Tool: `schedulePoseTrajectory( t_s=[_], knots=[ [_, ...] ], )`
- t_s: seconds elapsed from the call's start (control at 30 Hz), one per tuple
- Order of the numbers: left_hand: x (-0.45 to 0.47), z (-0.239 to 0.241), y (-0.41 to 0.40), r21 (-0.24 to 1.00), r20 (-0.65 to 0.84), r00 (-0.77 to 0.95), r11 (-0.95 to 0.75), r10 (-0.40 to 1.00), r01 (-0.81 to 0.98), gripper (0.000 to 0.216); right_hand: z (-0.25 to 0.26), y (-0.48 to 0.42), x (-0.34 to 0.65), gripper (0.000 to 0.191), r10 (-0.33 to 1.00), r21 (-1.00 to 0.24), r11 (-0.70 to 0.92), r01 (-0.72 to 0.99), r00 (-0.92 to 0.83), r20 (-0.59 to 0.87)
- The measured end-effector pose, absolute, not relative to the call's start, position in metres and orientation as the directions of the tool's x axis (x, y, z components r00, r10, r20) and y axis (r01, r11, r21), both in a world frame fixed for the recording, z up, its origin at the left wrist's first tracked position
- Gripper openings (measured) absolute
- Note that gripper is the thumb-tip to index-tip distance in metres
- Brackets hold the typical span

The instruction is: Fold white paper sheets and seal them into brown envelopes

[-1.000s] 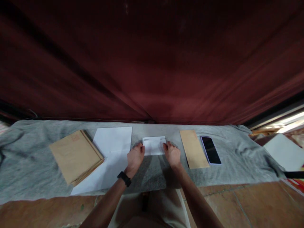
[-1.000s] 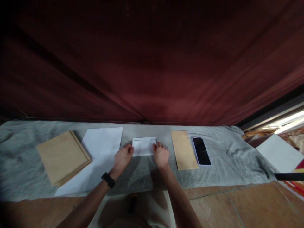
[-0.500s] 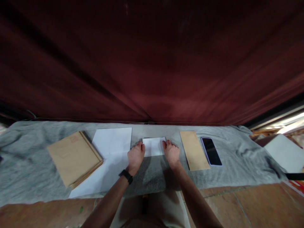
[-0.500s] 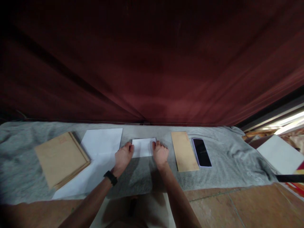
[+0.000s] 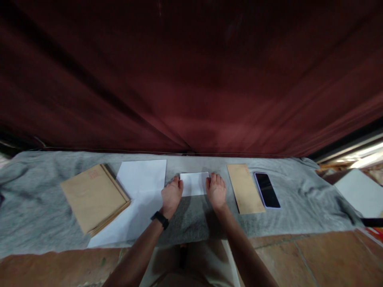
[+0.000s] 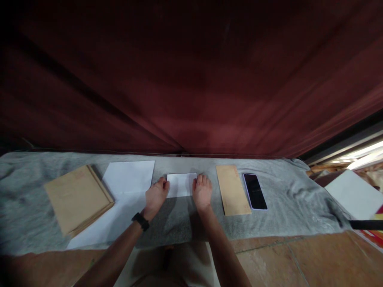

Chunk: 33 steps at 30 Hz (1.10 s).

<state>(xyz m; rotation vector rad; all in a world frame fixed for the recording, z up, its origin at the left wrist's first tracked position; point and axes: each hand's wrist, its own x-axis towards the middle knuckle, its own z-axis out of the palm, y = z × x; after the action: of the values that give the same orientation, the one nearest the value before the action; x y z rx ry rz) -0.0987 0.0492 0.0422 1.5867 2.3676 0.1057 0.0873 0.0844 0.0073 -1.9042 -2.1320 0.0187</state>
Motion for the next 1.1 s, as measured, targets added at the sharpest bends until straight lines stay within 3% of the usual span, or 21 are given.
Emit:
schedulePoseTrajectory(
  t_s=[0.23, 0.5, 0.57, 0.67, 0.8, 1.1],
  knots=[
    [-0.101, 0.033, 0.050, 0.227, -0.163, -0.345, 0.375, 0.924, 0.899, 0.038, -0.008, 0.052, 0.071, 0.043, 0.876, -0.335, 0.465, 0.820, -0.371, 0.309],
    [-0.103, 0.030, 0.045, 0.302, -0.121, -0.383, 0.402, 0.916, 0.864, 0.035, -0.015, 0.038, 0.060, 0.048, 0.887, -0.256, 0.442, 0.860, -0.376, 0.268],
    [-0.099, 0.031, 0.035, 0.391, -0.035, -0.336, 0.322, 0.941, 0.862, 0.032, -0.015, 0.038, 0.060, 0.049, 0.885, -0.249, 0.445, 0.860, -0.381, 0.267],
    [-0.086, 0.025, 0.013, 0.490, 0.155, -0.136, 0.043, 0.979, 0.871, 0.033, -0.016, 0.037, 0.061, 0.050, 0.884, -0.244, 0.452, 0.858, -0.393, 0.254],
    [-0.073, 0.003, -0.012, 0.393, 0.257, 0.092, -0.191, 0.962, 0.899, 0.046, -0.018, 0.036, 0.063, 0.051, 0.884, -0.241, 0.456, 0.857, -0.403, 0.238],
    [-0.084, -0.013, -0.021, 0.199, 0.240, 0.267, -0.316, 0.933, 0.927, 0.061, -0.018, 0.035, 0.066, 0.051, 0.908, -0.209, 0.394, 0.895, -0.343, 0.242]
  ],
)
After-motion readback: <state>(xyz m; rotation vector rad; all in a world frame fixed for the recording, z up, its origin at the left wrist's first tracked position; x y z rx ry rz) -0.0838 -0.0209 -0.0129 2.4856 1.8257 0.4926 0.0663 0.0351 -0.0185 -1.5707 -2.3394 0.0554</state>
